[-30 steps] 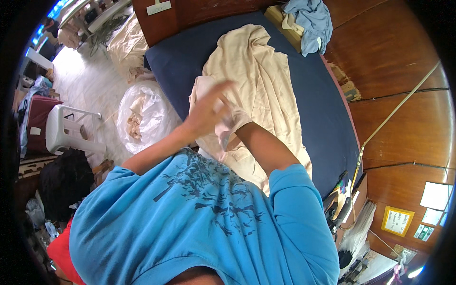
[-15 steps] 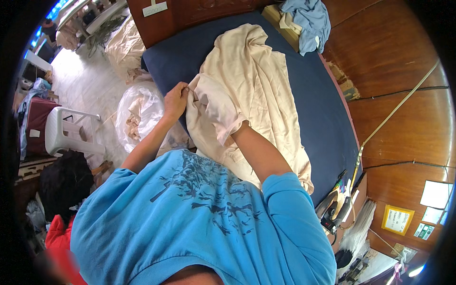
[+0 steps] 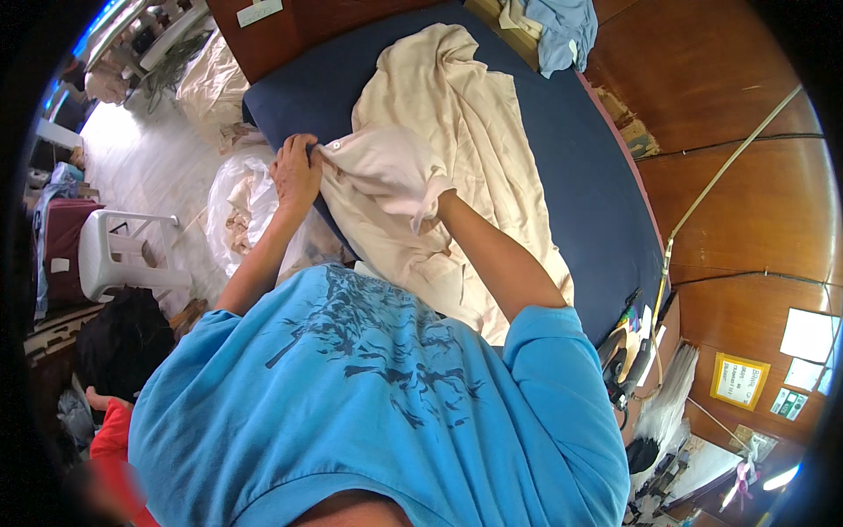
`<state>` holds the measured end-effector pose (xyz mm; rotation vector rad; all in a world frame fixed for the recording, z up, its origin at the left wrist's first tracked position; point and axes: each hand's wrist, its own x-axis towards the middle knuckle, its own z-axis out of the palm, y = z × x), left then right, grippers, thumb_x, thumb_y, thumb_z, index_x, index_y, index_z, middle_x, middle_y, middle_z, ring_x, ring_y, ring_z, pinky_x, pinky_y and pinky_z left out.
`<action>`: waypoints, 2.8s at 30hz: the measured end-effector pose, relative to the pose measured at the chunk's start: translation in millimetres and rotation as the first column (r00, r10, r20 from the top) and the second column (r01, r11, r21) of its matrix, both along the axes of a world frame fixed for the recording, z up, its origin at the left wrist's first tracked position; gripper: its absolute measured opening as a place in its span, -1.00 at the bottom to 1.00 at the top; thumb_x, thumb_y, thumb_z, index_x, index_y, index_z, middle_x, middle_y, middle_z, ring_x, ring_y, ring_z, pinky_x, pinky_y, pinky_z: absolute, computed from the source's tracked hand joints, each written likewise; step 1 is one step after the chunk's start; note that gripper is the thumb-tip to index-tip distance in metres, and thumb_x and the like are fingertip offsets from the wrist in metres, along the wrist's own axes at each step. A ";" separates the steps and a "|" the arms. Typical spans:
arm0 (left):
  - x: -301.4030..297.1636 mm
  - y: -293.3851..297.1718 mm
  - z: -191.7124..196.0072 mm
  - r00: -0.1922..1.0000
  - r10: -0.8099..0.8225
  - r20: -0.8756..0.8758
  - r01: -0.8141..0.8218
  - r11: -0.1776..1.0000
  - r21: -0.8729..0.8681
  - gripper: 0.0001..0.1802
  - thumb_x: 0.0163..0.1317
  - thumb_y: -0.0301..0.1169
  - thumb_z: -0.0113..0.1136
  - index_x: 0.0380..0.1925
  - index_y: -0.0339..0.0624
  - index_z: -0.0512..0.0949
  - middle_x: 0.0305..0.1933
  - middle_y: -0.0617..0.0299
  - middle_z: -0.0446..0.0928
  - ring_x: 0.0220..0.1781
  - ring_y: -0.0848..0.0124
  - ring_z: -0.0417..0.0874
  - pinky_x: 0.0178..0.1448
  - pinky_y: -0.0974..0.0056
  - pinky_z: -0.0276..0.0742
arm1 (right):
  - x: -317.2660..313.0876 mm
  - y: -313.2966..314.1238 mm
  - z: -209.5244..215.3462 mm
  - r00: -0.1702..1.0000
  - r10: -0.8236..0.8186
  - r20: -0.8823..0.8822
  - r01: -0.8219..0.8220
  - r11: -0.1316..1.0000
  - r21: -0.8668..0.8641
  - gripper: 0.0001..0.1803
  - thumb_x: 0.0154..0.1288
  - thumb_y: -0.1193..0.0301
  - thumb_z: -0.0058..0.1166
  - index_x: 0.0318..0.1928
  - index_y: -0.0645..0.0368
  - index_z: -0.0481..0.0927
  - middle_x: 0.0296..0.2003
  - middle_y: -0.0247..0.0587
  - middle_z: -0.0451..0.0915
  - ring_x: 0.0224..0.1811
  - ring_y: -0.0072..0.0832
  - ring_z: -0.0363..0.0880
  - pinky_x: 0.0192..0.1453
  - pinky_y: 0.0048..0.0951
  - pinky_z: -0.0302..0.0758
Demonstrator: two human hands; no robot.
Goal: The person picks up a light-colored shirt from a bag and irons different sections of it on a board using a steam iron, then begins to fold the garment by hand.
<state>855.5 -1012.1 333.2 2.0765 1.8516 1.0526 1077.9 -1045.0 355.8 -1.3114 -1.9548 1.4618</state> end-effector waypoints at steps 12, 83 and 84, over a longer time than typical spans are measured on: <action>31.9 0.9 48.0 0.841 -0.464 0.277 0.404 0.881 0.247 -0.64 0.08 -0.23 0.12 -0.14 -0.14 0.46 -0.12 0.11 0.48 -0.17 0.10 0.52 -0.06 0.14 0.41 | -35.5 14.9 51.1 0.977 -0.099 0.187 0.093 0.995 0.037 -0.52 0.05 0.28 0.11 0.02 0.13 0.46 -0.05 -0.27 0.49 -0.01 -0.40 0.42 0.11 -0.53 0.32; 5.8 5.7 9.5 0.814 -0.394 0.427 0.412 0.910 0.056 -0.89 0.15 -0.54 -0.01 -0.29 -0.20 0.37 -0.62 0.07 0.40 -0.59 0.26 0.53 -0.42 0.25 0.43 | 42.5 -10.0 35.4 0.902 -0.188 0.389 -0.143 0.720 0.679 -0.86 -0.15 0.52 0.17 -0.54 0.27 0.47 -0.58 -0.11 0.44 -0.43 -0.15 0.45 -0.23 -0.21 0.35; 5.2 2.3 9.5 0.801 -0.383 0.460 0.428 0.904 0.008 -0.88 0.15 -0.54 -0.03 -0.28 -0.20 0.38 -0.64 0.10 0.37 -0.60 0.31 0.51 -0.43 0.27 0.43 | 50.3 -12.4 36.2 0.831 -0.081 0.551 -0.217 0.864 0.455 -0.84 -0.09 0.51 0.16 -0.41 0.24 0.53 -0.44 -0.14 0.51 -0.29 -0.17 0.48 -0.09 -0.24 0.38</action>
